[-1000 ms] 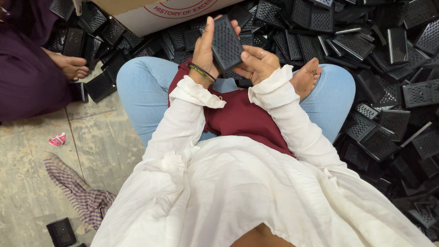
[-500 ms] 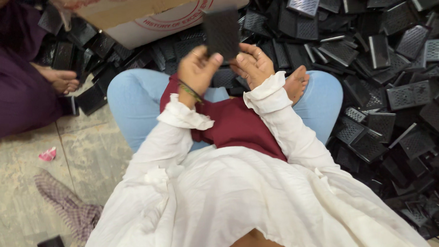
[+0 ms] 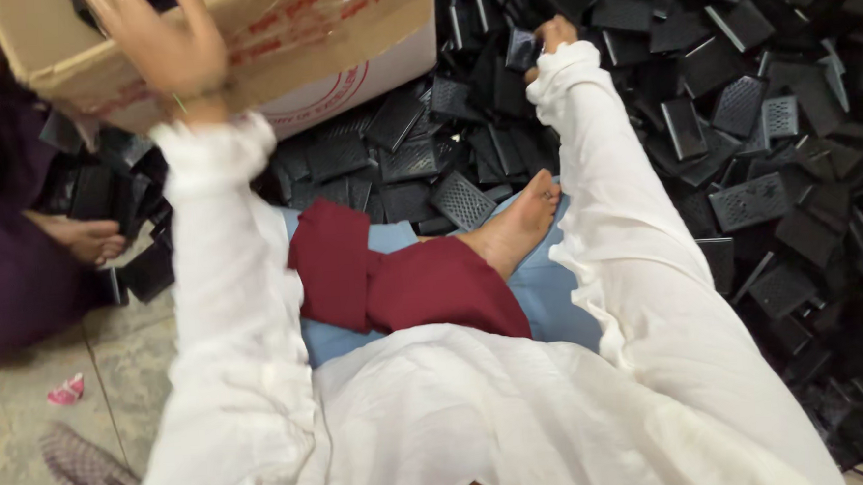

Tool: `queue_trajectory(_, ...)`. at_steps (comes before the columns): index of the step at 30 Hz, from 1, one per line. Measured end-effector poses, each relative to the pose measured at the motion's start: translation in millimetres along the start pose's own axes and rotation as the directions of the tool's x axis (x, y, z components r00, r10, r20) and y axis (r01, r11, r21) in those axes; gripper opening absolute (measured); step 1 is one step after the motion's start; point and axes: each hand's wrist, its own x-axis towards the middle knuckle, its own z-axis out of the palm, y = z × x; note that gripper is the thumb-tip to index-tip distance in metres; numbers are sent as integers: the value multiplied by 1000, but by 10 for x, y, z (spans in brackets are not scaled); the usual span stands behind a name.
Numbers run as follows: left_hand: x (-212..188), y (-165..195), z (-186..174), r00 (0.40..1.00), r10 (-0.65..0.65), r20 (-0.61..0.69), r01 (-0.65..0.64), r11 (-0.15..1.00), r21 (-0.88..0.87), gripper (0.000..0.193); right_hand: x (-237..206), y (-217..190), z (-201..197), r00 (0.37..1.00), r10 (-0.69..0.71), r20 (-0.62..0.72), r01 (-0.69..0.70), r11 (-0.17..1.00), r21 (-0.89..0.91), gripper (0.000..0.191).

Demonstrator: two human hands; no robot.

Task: The person sits on the floor surrounded by black perforated plastic components, picks up individual parts, turns them over in both hands, and places them into a cardboard box. The person repeatedly reaches into the pile, handles one part at a time, and moves box flaps aside while continuing to fill the box.

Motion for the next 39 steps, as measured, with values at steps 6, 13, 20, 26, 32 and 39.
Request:
queue_trajectory(6, -1201, 973, -208, 987, 0, 160, 105, 754, -648, 19, -65, -301, 41, 918, 129, 375, -142, 990, 8, 61)
queue_trajectory(13, -2016, 964, 374, 889, -21, 457, 347, 683, -643, 13, 8, -117, -77, 848, -4, 530, -199, 924, 326, 50)
queue_trajectory(20, -2256, 768, 759, 661, -262, 703, 723, 472, -504, 13, 379, 422, -9, 911, 362, 196, -339, 930, -140, 69)
queue_trajectory(26, -2363, 760, 811, 576, -221, 787, 805, 322, -498, 15, 368, 200, 248, 946, 150, 287, -76, 964, -254, 48)
queue_trajectory(32, -2260, 944, 754, 541, -84, 837, 840, 112, -531, 29, -219, -178, -320, 983, 179, 50, -185, 965, 187, 23)
queue_trajectory(39, -1859, 1240, 85, 381, 383, 841, 756, -653, -45, 67, -1401, -1751, 20, 912, 97, 398, -407, 315, 857, 17)
